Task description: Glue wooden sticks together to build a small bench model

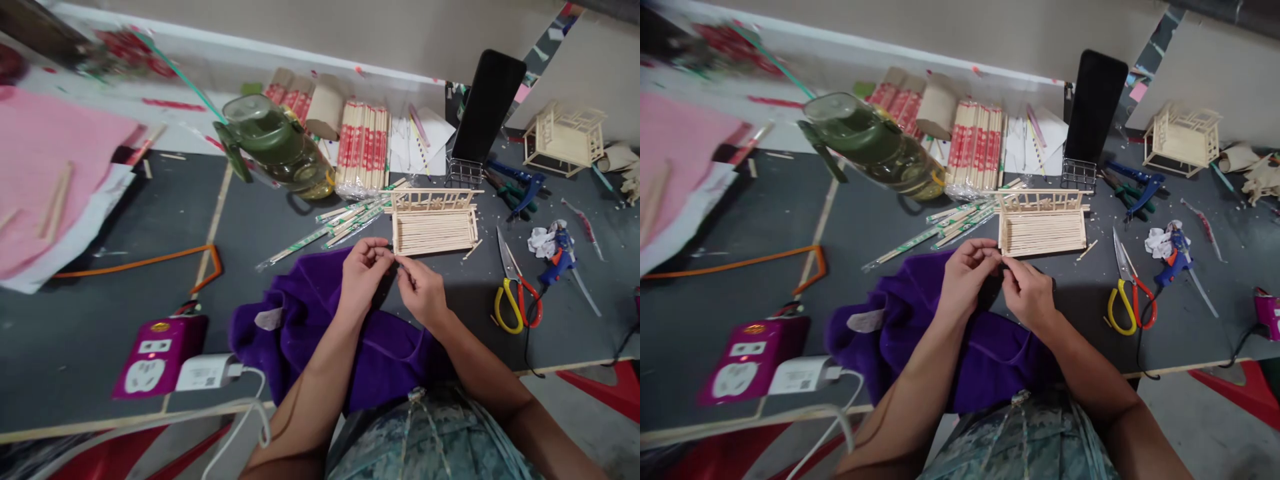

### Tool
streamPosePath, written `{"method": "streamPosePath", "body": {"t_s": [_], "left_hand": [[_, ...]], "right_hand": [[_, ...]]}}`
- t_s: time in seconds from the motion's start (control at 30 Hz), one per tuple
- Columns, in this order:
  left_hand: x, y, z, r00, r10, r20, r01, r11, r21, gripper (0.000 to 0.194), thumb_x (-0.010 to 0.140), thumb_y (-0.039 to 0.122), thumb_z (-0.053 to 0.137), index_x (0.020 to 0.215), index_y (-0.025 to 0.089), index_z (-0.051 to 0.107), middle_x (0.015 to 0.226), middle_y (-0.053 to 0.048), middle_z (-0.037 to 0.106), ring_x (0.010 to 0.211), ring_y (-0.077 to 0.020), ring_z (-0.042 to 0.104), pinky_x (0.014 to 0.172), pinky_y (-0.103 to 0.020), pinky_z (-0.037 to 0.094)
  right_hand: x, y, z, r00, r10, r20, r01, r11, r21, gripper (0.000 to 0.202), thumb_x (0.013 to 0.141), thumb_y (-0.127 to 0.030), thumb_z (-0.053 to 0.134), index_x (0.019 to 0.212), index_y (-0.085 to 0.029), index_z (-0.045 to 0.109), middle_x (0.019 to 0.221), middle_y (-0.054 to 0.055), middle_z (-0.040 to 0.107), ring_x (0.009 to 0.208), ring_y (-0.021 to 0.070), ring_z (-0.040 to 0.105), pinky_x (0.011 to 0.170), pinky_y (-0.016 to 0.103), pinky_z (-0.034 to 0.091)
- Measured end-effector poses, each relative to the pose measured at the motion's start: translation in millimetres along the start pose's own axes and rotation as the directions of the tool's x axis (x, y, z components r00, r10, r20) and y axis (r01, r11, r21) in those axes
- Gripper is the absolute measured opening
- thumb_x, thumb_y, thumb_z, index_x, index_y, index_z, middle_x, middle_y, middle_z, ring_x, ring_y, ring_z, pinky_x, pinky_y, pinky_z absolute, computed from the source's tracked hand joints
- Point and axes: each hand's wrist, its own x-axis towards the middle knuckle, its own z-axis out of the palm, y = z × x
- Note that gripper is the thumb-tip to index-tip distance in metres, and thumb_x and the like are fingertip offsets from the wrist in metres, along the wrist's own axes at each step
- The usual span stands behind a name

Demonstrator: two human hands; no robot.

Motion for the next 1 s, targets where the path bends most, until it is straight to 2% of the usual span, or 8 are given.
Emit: {"method": "streamPosePath", "body": {"t_s": [0.2,0.4,0.53,0.67,0.8,0.87,0.93,1.0], "left_hand": [[-7.3,4.3,-8.4,1.000,-0.006,0.016,0.006,1.000,-0.017,0.023,0.066,0.026,0.084,0.084,0.016,0.073,0.069,0.002,0.067,0.055,-0.0076,0.056,0.055,-0.020,0.045],[-8.6,11.5,-14.0,0.986,-0.094,0.137,0.121,0.971,-0.206,0.037,0.052,0.033,0.099,0.077,0.016,0.076,0.064,0.000,0.068,0.056,-0.0093,0.061,0.057,-0.020,0.050],[-7.0,12.0,-11.1,0.983,-0.069,0.172,0.112,0.961,-0.252,0.043,0.044,0.035,0.103,0.072,0.017,0.076,0.064,0.000,0.069,0.054,-0.0095,0.062,0.055,-0.020,0.051],[-5.4,8.9,-8.2,0.987,-0.013,0.159,0.056,0.961,-0.269,0.043,0.046,0.040,0.102,0.072,0.018,0.077,0.067,0.000,0.070,0.054,-0.0087,0.063,0.055,-0.019,0.052],[-5.4,5.0,-5.4,0.989,0.051,0.142,-0.013,0.967,-0.254,0.040,0.052,0.043,0.099,0.074,0.019,0.077,0.068,-0.001,0.070,0.055,-0.0099,0.062,0.055,-0.021,0.053],[-6.9,2.9,-3.5,0.986,0.108,0.125,-0.081,0.976,-0.204,0.034,0.059,0.040,0.096,0.078,0.019,0.078,0.072,-0.001,0.072,0.056,-0.0102,0.061,0.056,-0.023,0.052],[-9.9,0.7,-1.0,0.969,0.217,0.116,-0.207,0.974,-0.088,0.026,0.066,0.035,0.091,0.082,0.019,0.078,0.077,-0.002,0.073,0.060,-0.0109,0.062,0.059,-0.024,0.052],[-13.9,-2.1,2.1,0.918,0.358,0.173,-0.376,0.922,0.088,0.017,0.074,0.031,0.085,0.085,0.020,0.078,0.082,-0.002,0.074,0.066,-0.0128,0.064,0.064,-0.026,0.052]], "right_hand": [[-2.7,3.8,7.8,0.997,0.071,-0.009,-0.064,0.948,0.310,0.032,0.096,-0.028,0.054,0.119,-0.022,0.075,0.094,0.007,0.079,0.075,0.0174,0.073,0.074,0.030,0.060],[5.1,-6.9,2.9,0.956,0.249,0.157,-0.289,0.690,0.663,0.033,0.090,-0.041,0.063,0.112,-0.020,0.076,0.071,-0.001,0.071,0.045,0.0083,0.052,0.046,0.023,0.046],[5.6,-16.4,-12.2,0.947,0.222,0.234,-0.322,0.638,0.699,0.034,0.087,-0.046,0.065,0.108,-0.021,0.075,0.071,-0.002,0.070,0.042,0.0066,0.046,0.045,0.023,0.042],[-12.0,-12.3,-39.9,0.951,0.238,0.198,-0.309,0.788,0.532,0.029,0.089,-0.045,0.064,0.103,-0.022,0.074,0.073,-0.001,0.070,0.048,0.0092,0.050,0.048,0.023,0.043],[-30.0,13.7,-86.0,0.966,0.253,-0.058,-0.249,0.966,0.061,0.022,0.093,-0.040,0.060,0.086,-0.022,0.071,0.077,0.002,0.069,0.066,0.0153,0.061,0.065,0.027,0.049],[-32.3,30.5,-107.9,0.962,0.221,-0.161,-0.253,0.944,-0.210,0.018,0.094,-0.031,0.055,0.088,-0.022,0.070,0.084,0.004,0.070,0.074,0.0182,0.063,0.072,0.030,0.049],[-29.7,45.2,-121.9,0.963,0.186,-0.194,-0.249,0.891,-0.380,0.019,0.095,-0.024,0.053,0.092,-0.021,0.071,0.090,0.007,0.070,0.083,0.0210,0.064,0.078,0.032,0.049],[-23.3,55.6,-126.1,0.974,0.147,-0.172,-0.211,0.861,-0.463,0.021,0.097,-0.021,0.052,0.096,-0.020,0.072,0.096,0.008,0.070,0.091,0.0224,0.065,0.082,0.032,0.048]]}}
